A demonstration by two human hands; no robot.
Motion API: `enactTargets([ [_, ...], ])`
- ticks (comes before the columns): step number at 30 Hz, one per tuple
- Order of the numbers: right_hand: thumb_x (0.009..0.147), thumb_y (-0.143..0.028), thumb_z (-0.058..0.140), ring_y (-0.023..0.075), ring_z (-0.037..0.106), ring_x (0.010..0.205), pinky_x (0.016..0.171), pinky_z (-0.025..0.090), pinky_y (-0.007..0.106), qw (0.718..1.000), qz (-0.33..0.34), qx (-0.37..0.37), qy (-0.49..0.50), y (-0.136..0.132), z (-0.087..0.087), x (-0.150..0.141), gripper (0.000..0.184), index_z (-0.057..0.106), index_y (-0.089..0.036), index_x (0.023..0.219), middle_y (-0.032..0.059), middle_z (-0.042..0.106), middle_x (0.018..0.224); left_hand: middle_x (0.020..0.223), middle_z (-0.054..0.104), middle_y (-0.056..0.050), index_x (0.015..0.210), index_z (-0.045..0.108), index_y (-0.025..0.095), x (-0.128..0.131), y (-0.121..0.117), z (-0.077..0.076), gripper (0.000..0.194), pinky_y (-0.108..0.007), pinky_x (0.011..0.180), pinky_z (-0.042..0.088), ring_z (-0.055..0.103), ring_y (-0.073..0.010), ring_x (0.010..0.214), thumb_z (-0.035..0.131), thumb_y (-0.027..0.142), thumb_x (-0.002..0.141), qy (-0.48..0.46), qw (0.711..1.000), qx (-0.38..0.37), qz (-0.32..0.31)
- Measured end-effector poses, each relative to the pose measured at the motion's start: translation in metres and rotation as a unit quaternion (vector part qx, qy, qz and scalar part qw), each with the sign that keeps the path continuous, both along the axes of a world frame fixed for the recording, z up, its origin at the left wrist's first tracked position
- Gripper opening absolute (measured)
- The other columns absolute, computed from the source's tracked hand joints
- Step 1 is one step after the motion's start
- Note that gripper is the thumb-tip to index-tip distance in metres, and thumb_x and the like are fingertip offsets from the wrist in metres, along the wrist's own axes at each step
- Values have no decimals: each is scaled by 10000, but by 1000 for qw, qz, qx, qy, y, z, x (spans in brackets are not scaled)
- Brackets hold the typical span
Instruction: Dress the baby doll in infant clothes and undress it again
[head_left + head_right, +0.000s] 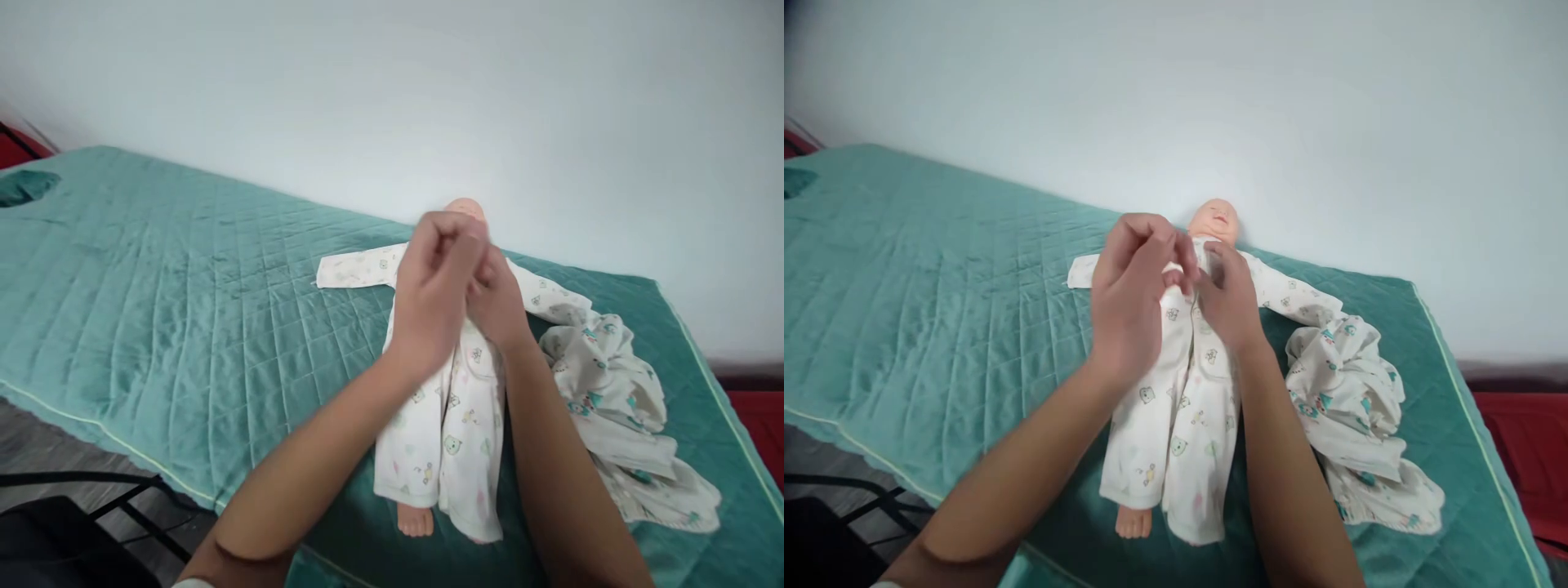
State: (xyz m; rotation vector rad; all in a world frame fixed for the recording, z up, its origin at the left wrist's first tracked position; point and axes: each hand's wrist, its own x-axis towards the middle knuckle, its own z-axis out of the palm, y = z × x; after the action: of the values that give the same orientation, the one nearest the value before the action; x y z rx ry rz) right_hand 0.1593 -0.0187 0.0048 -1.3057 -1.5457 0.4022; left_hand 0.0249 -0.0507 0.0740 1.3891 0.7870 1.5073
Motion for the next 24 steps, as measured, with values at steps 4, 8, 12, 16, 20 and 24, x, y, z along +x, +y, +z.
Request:
enactTargets([
  [4,861,-377,636,238,533,1251,1138,360,470,999,14,2,38,7,-3,12,317,608,-285,1163,41,614,1282,1020,610,-47,909,500,232,-5,68,-47,63,-373,894,509,586,-192,1017,532,180,895,217,968,78,95],
  [8,875,-417,612,234,545,1240,1119,381,458,998,-11,2,67,16,-11,22,296,625,-275,1134,50,623,1270,1250,611,-78,1129,534,219,-9,90,-73,210,-423,1038,445,552,-226,1191,481,228,927,322,939,119,34],
  [12,895,-389,578,227,535,1247,1127,356,459,999,-15,5,39,19,-14,23,230,635,-266,1080,48,628,1267,1358,593,-88,1282,518,212,-9,87,-72,332,-429,1097,405,537,-226,1268,404,260,974,331,934,128,-33],
  [16,911,-365,545,214,516,1261,1138,332,458,1000,-8,8,17,17,-12,19,187,623,-274,1054,39,620,1272,1403,572,-77,1327,515,226,-11,87,-73,372,-426,1119,397,517,-214,1309,347,286,1000,331,931,147,-52],
  [20,914,-344,518,210,514,1238,1129,329,463,1000,-19,5,-4,16,-11,14,162,607,-270,1026,38,620,1248,1411,570,-75,1354,511,220,-13,87,-74,399,-410,1132,390,496,-203,1326,320,287,1009,355,916,180,-44],
  [24,907,-334,512,224,460,1297,1155,274,485,999,-50,-8,-17,16,-11,12,158,625,-271,999,48,595,1272,1388,588,-70,1376,510,225,-13,85,-72,421,-398,1123,391,475,-200,1333,296,284,1018,391,894,214,-43],
])
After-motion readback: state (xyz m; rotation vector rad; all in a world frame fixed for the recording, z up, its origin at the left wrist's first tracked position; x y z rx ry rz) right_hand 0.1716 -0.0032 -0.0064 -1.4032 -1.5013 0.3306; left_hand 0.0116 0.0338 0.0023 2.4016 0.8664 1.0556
